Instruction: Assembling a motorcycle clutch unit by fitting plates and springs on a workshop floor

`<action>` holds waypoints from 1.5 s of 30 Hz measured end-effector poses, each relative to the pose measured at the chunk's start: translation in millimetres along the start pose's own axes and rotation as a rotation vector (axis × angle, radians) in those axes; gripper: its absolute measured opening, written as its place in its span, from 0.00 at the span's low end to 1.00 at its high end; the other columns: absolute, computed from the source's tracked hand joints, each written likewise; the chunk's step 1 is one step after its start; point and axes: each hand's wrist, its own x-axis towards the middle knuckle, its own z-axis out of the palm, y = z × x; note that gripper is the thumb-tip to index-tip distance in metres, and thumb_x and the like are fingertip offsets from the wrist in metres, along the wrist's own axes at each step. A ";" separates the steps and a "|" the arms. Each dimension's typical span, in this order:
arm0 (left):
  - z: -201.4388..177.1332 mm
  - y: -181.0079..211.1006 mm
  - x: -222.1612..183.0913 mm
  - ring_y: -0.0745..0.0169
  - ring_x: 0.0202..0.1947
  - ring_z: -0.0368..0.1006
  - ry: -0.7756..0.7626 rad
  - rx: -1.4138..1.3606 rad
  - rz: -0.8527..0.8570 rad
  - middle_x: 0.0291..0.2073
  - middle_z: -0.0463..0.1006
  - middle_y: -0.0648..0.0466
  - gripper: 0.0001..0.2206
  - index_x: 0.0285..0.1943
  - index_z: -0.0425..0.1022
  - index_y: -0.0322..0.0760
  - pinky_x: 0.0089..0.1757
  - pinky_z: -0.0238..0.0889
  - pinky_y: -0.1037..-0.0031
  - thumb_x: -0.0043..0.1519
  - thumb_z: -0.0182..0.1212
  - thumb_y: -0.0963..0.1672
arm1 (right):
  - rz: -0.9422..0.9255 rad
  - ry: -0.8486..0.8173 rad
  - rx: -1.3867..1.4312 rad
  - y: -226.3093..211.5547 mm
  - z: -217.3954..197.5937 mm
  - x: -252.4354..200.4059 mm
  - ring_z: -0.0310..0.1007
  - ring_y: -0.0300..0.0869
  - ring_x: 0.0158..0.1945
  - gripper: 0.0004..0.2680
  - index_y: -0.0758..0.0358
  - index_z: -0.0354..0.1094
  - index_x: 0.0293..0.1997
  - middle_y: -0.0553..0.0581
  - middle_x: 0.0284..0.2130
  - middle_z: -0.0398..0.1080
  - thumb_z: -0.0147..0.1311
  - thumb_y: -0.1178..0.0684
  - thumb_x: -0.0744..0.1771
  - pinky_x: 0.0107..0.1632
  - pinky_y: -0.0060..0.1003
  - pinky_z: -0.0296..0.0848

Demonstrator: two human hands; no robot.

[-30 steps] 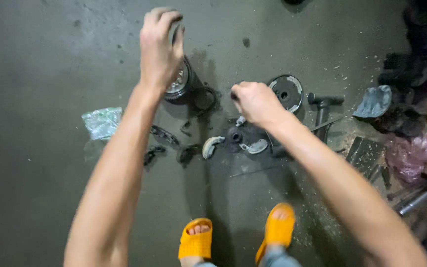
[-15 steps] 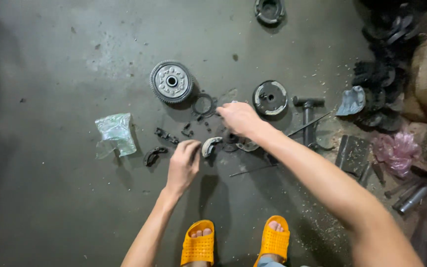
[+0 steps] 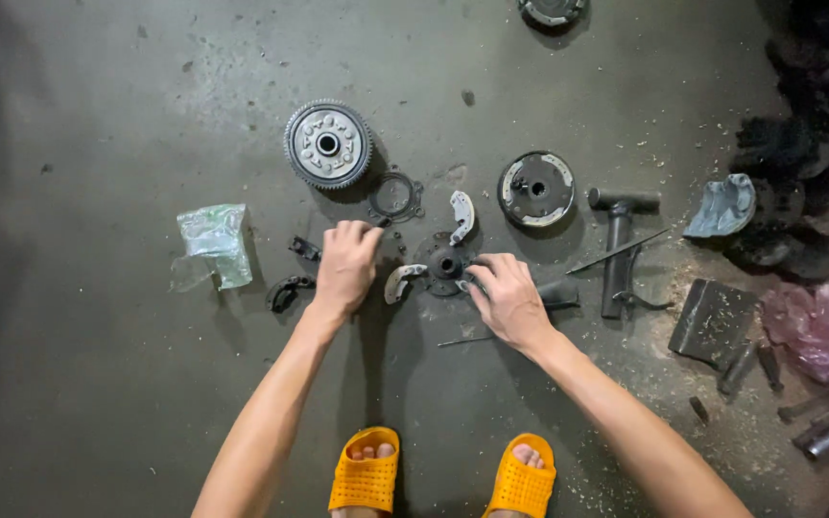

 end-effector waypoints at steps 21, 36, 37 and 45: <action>-3.3 115.8 18.5 0.65 0.28 0.82 -0.090 -1.430 -0.923 0.28 0.85 0.46 0.09 0.44 0.83 0.32 0.31 0.74 0.77 0.56 0.74 0.40 | 0.313 0.175 0.801 -3.0 5.5 15.8 0.81 0.47 0.38 0.06 0.59 0.80 0.42 0.57 0.32 0.79 0.65 0.60 0.64 0.43 0.42 0.78; 12.3 110.7 18.0 0.51 0.43 0.68 -0.098 -0.281 -0.026 0.41 0.69 0.52 0.13 0.49 0.75 0.40 0.45 0.65 0.63 0.58 0.68 0.45 | 0.170 -0.091 0.330 43.9 23.2 24.3 0.78 0.52 0.41 0.07 0.56 0.75 0.45 0.56 0.36 0.74 0.61 0.56 0.64 0.43 0.44 0.78; 14.7 108.8 16.9 0.51 0.43 0.68 -0.097 -0.279 -0.027 0.41 0.69 0.52 0.13 0.49 0.75 0.40 0.45 0.65 0.63 0.58 0.68 0.45 | 0.168 -0.091 0.330 43.9 22.1 24.4 0.78 0.52 0.41 0.07 0.56 0.75 0.45 0.56 0.36 0.74 0.61 0.56 0.64 0.43 0.44 0.78; 10.9 102.8 5.3 0.52 0.46 0.69 -0.111 -0.309 -0.030 0.44 0.71 0.52 0.14 0.52 0.74 0.42 0.48 0.64 0.63 0.59 0.67 0.46 | 0.036 -0.122 0.135 39.6 32.5 18.6 0.77 0.49 0.42 0.05 0.51 0.73 0.44 0.52 0.36 0.70 0.58 0.53 0.66 0.42 0.41 0.78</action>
